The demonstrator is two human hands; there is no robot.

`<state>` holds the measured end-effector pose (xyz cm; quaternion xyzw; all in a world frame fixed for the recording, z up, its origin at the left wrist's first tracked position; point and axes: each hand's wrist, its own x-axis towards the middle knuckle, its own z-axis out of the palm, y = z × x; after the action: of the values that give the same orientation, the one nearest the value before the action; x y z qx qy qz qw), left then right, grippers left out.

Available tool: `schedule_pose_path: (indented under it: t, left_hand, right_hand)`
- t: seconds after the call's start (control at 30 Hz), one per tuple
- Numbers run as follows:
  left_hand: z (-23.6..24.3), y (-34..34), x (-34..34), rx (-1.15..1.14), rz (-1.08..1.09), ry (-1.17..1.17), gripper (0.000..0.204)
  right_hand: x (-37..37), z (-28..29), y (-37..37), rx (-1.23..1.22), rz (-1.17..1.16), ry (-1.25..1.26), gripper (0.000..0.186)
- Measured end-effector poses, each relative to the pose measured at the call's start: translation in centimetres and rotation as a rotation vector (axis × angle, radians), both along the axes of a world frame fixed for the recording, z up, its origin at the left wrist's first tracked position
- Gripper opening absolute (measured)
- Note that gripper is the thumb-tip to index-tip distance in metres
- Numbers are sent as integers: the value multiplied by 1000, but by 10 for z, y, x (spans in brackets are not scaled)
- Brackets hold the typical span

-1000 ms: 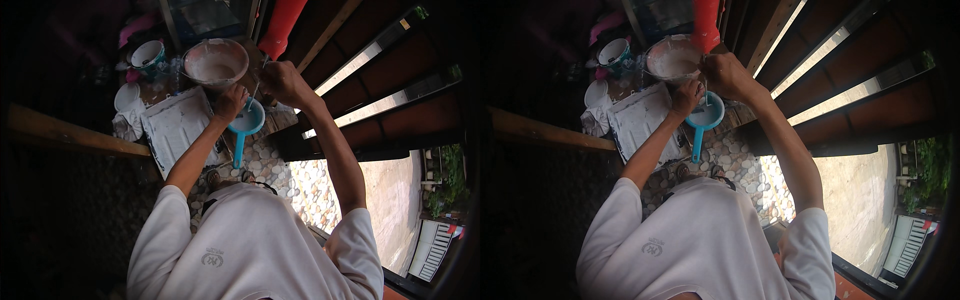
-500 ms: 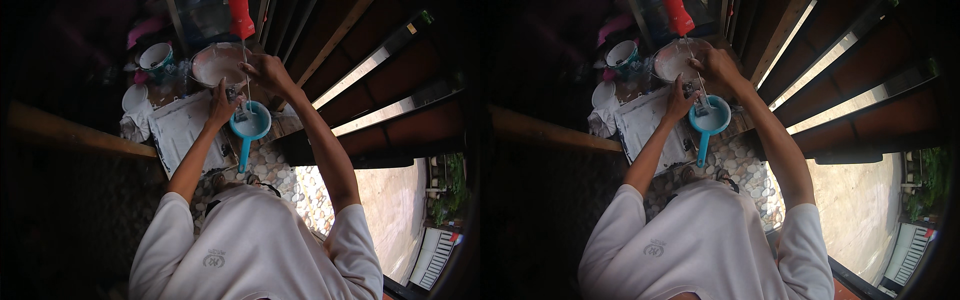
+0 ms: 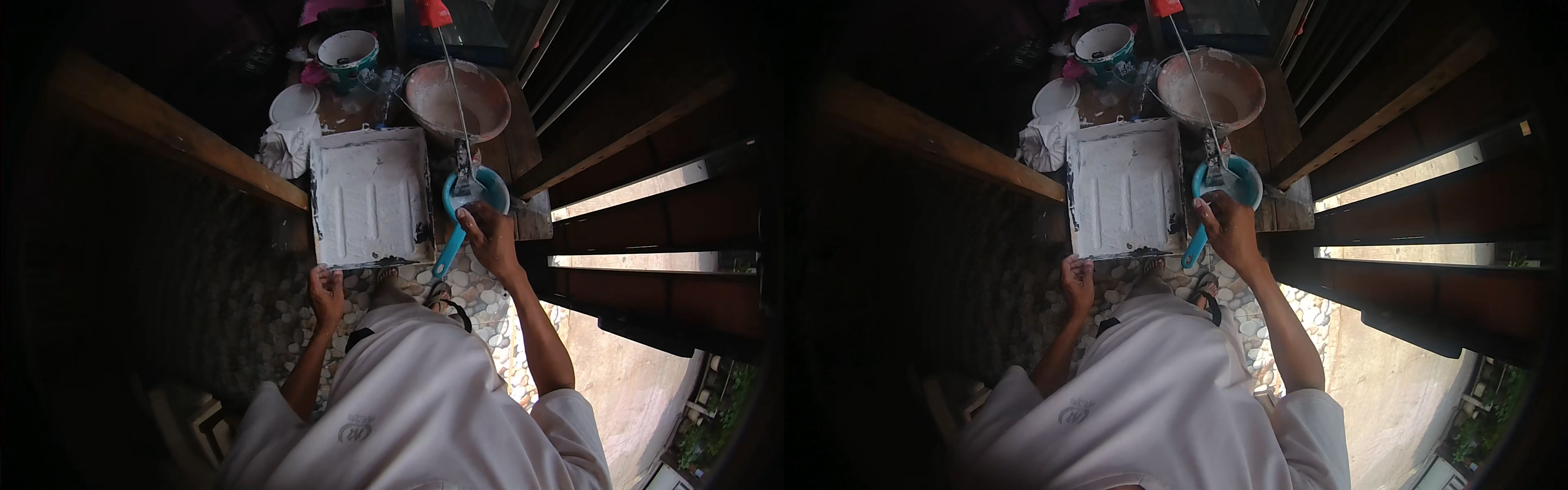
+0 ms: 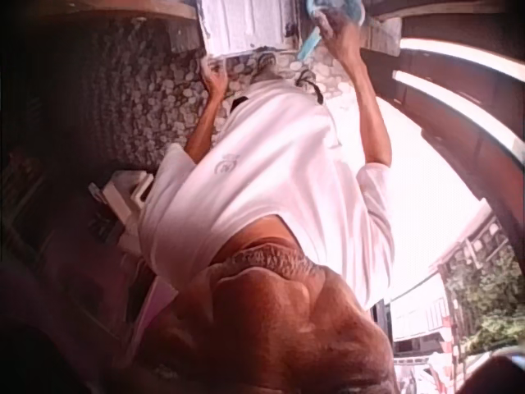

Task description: The person pours white powder from a bag into a paint tray, mixes it by hand, and then prepares a paint roller by dipping it into a bucket of liquid and rolling it onto the mixture.

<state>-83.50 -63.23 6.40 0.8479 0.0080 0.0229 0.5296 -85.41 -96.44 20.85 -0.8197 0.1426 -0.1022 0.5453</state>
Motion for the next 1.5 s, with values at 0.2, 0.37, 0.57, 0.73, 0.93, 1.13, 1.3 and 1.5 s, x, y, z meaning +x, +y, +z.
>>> schedule_pose_path:
  t: [0.2,0.37,0.57,0.73,0.93,1.13,1.3,1.5]
  left_hand:
    - [-20,137,46,255,237,-42,44]
    - [0,162,154,411,-5,-149,61]
    - [17,156,321,550,-361,-444,62]
    - [27,88,404,611,-749,-482,49]
    - [-21,80,455,498,-805,-622,37]
    - [-48,100,472,293,-752,-775,27]
    - [17,127,447,210,-812,-543,17]
    - [130,154,379,416,-812,-347,13]
  right_hand:
    - [-74,-67,48,150,387,260,20]
    - [-84,-78,79,228,348,367,22]
    - [-40,-89,151,361,55,412,21]
    - [-37,-96,232,477,-151,393,23]
    - [-69,-80,292,500,-273,490,26]
    - [-77,-80,308,606,-373,478,27]
    - [-53,-98,312,432,-220,474,25]
    - [14,-110,335,247,207,348,29]
